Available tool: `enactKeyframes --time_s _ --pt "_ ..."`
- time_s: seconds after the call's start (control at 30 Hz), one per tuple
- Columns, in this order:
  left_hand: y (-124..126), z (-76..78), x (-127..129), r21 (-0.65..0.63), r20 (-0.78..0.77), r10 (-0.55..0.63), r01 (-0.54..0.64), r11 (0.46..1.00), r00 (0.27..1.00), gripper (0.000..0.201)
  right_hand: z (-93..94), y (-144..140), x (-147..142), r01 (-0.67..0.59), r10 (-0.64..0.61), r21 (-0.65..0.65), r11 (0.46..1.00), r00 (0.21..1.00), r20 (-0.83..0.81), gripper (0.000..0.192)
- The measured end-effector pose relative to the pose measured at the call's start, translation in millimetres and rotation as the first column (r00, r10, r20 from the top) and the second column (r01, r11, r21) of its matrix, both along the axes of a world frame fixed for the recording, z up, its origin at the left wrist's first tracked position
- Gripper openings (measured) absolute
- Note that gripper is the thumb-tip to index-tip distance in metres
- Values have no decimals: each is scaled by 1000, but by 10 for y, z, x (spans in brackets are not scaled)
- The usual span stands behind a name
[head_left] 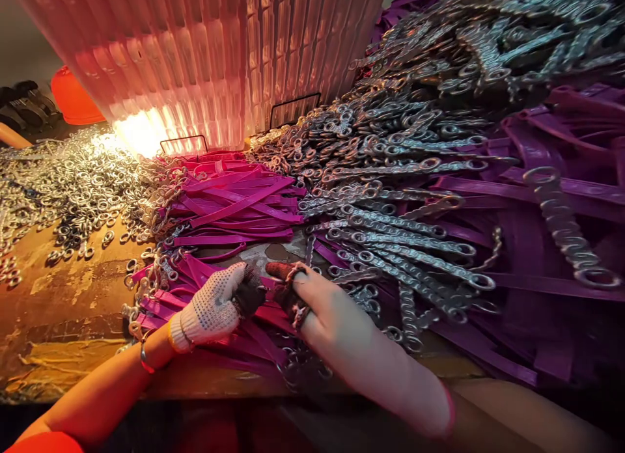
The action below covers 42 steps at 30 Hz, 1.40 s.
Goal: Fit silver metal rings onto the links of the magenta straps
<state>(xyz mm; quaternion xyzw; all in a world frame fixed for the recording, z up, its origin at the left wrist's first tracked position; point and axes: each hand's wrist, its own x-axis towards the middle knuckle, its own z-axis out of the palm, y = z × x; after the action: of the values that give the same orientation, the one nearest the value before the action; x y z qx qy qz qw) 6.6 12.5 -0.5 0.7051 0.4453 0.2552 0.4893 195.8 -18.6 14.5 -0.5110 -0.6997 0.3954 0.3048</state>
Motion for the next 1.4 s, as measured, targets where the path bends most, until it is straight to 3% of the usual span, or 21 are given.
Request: enactKeyframes --time_s 0.1,0.17,0.27,0.37,0.43,0.5,0.53,0.57,0.6,0.67,0.7,0.73,0.8,0.87,0.93,1.0,1.07,1.13,1.2,1.27,1.4 --pt "-68 -14 46 -214 74 65 -48 976 995 21 28 -24 -21 -53 3 105 993 901 433 21" --pt "-117 -9 69 -437 150 126 -48 898 981 24 52 -35 -34 -133 3 172 976 799 601 13" --pt "-154 33 90 -627 222 198 -15 779 955 27 77 -37 -70 -280 34 263 923 741 670 6" --pt "-107 75 88 -661 249 252 -26 750 935 28 62 -20 -135 -194 30 212 958 799 600 11" --pt "-18 74 65 -532 187 210 -81 843 960 27 39 8 -150 -74 35 58 996 863 505 14" --pt "114 49 29 -189 -24 128 -130 973 991 21 23 53 -97 6 8 -31 1000 899 437 15" --pt "190 32 10 17 -205 122 -121 993 971 16 21 81 -43 46 -31 -25 999 909 416 16" --pt "268 14 -6 195 -406 159 -85 977 900 11 21 113 25 100 -95 9 995 914 395 17" --pt "344 -2 -17 313 -585 217 -29 949 781 12 22 146 101 159 -166 49 986 915 366 18" --pt "472 -27 -16 368 -813 279 80 926 511 23 20 210 247 262 -276 87 961 913 299 22" --pt "518 -36 -3 345 -868 268 120 931 418 28 14 238 304 292 -306 90 952 910 279 23" --pt "549 -42 18 315 -897 241 152 937 371 31 3 261 345 305 -318 89 948 909 270 23" --pt "561 -44 69 269 -917 187 200 942 352 32 -30 287 380 289 -297 72 955 914 276 24" --pt "510 -31 118 261 -917 171 219 940 361 33 -66 287 365 257 -259 48 965 919 299 27" --pt "418 -2 149 288 -886 177 209 935 429 32 -89 268 329 215 -215 34 976 925 315 28" --pt "324 34 159 312 -766 139 173 934 628 28 -92 241 290 157 -163 46 987 933 322 28" --pt "259 68 156 288 -513 72 93 953 855 24 -75 211 253 87 -107 72 994 929 353 26" --pt "227 93 149 156 -245 58 -19 988 968 17 -43 181 213 37 -69 80 996 898 435 24" --pt "211 104 147 -75 -89 121 -128 989 989 18 -2 153 165 10 -44 67 998 846 531 23" --pt "190 103 158 -311 4 171 -161 937 985 27 41 129 108 -19 -14 48 999 803 596 25" --pt "125 90 217 -532 136 212 -109 840 968 40 113 95 13 -52 33 8 999 738 674 26"
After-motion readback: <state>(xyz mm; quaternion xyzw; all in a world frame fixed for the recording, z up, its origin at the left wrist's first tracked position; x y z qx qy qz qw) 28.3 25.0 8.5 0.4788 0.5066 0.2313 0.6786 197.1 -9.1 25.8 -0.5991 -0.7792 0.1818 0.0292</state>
